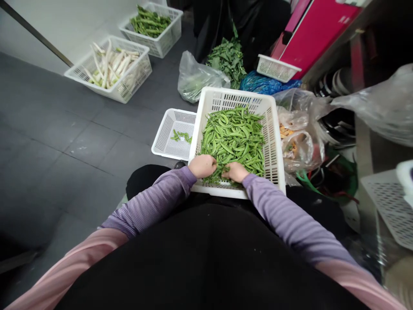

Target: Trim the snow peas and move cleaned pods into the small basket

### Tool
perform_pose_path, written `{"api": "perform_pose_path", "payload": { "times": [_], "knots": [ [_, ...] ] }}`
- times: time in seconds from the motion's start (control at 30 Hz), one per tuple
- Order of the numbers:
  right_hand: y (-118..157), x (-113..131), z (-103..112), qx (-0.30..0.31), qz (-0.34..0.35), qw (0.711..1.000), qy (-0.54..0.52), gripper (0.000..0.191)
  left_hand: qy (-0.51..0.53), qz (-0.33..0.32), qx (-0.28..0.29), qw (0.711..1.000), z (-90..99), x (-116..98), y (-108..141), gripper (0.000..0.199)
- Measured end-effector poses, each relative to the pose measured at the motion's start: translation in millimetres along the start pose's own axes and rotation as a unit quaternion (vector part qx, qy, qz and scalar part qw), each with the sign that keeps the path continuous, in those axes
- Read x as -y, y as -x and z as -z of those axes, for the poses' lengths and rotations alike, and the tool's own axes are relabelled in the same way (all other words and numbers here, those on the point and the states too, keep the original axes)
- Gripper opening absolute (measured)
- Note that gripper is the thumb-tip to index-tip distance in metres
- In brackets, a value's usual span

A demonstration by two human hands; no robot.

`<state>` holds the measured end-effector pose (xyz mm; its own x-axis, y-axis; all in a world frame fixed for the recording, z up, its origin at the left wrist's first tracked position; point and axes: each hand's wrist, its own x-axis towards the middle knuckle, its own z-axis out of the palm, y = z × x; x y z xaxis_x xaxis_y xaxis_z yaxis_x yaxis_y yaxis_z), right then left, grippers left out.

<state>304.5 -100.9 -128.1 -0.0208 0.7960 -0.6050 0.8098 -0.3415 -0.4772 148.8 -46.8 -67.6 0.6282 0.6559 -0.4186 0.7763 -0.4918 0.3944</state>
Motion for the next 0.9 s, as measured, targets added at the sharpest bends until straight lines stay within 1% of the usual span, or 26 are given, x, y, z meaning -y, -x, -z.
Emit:
{"api": "perform_pose_path", "payload": {
  "times": [0.03,0.07,0.1,0.13,0.17,0.2,0.23,0.27,0.3,0.37,0.43,0.47,0.5,0.63,0.73,0.77,0.8,0.83,0.9],
  "knots": [
    [9.5,-6.9,9.1,-0.013,0.006,0.996,-0.091,0.024,0.015,-0.015,0.004,1.0,-2.4,-0.9,-0.5,0.028],
    [19.8,-12.9,17.5,-0.026,0.014,0.979,-0.203,0.028,0.043,-0.032,0.014,0.998,-5.6,-2.8,-1.1,0.027],
    [30.2,-17.5,24.6,-0.034,0.022,0.947,-0.32,0.03,0.084,-0.049,0.033,0.995,-9.6,-5.8,-1.6,0.027],
    [40.2,-20.5,30.2,-0.036,0.029,0.905,-0.422,0.031,0.137,-0.062,0.06,0.987,-14.1,-9.6,-2.0,0.027],
    [49.0,-21.9,34.0,-0.031,0.03,0.867,-0.496,0.03,0.197,-0.069,0.09,0.974,-18.8,-14.0,-2.2,0.027],
    [56.2,-22.0,36.0,-0.023,0.028,0.844,-0.535,0.028,0.252,-0.073,0.119,0.958,-23.3,-18.5,-2.3,0.027],
    [61.6,-21.1,36.5,-0.019,0.023,0.83,-0.557,0.024,0.294,-0.075,0.139,0.943,-27.2,-22.7,-2.1,0.027],
    [65.3,-19.7,35.7,-0.021,0.017,0.819,-0.573,0.02,0.317,-0.078,0.145,0.934,-30.2,-26.2,-1.6,0.027],
    [67.4,-18.2,34.2,-0.026,0.01,0.809,-0.587,0.016,0.319,-0.084,0.131,0.935,-32.2,-28.9,-0.7,0.026],
    [68.5,-16.1,30.1,-0.035,-0.002,0.792,-0.609,0.012,0.272,-0.115,0.06,0.954,-32.9,-31.1,1.9,0.024],
    [67.6,-15.5,26.4,-0.033,-0.01,0.788,-0.614,0.01,0.193,-0.167,-0.013,0.967,-31.1,-30.5,5.7,0.021],
    [67.0,-15.6,24.9,-0.028,-0.011,0.792,-0.61,0.011,0.156,-0.193,-0.034,0.968,-30.0,-29.9,8.1,0.021],
    [66.5,-15.5,23.7,-0.022,-0.011,0.796,-0.605,0.013,0.123,-0.214,-0.043,0.968,-29.0,-29.3,10.7,0.021],
    [66.2,-10.5,20.7,0.013,-0.017,0.803,-0.596,0.016,0.047,-0.257,-0.032,0.965,-27.7,-30.9,22.0,0.024],
    [67.7,-3.2,20.7,0.054,-0.006,0.823,-0.566,0.022,0.029,-0.263,-0.029,0.964,-26.1,-32.9,25.8,0.024],
    [68.7,-1.3,21.6,0.066,0.005,0.832,-0.551,0.025,0.028,-0.25,-0.027,0.968,-24.4,-32.1,24.5,0.025],
    [70.0,-0.2,23.0,0.076,0.015,0.841,-0.536,0.028,0.028,-0.223,-0.03,0.974,-21.9,-30.2,21.9,0.026],
    [71.6,0.1,24.8,0.084,0.021,0.848,-0.523,0.029,0.029,-0.181,-0.036,0.982,-18.7,-27.0,17.9,0.028],
    [75.5,-2.1,29.5,0.095,0.021,0.854,-0.512,0.031,0.035,-0.066,-0.064,0.995,-11.1,-17.7,7.9,0.032]
  ]
}}
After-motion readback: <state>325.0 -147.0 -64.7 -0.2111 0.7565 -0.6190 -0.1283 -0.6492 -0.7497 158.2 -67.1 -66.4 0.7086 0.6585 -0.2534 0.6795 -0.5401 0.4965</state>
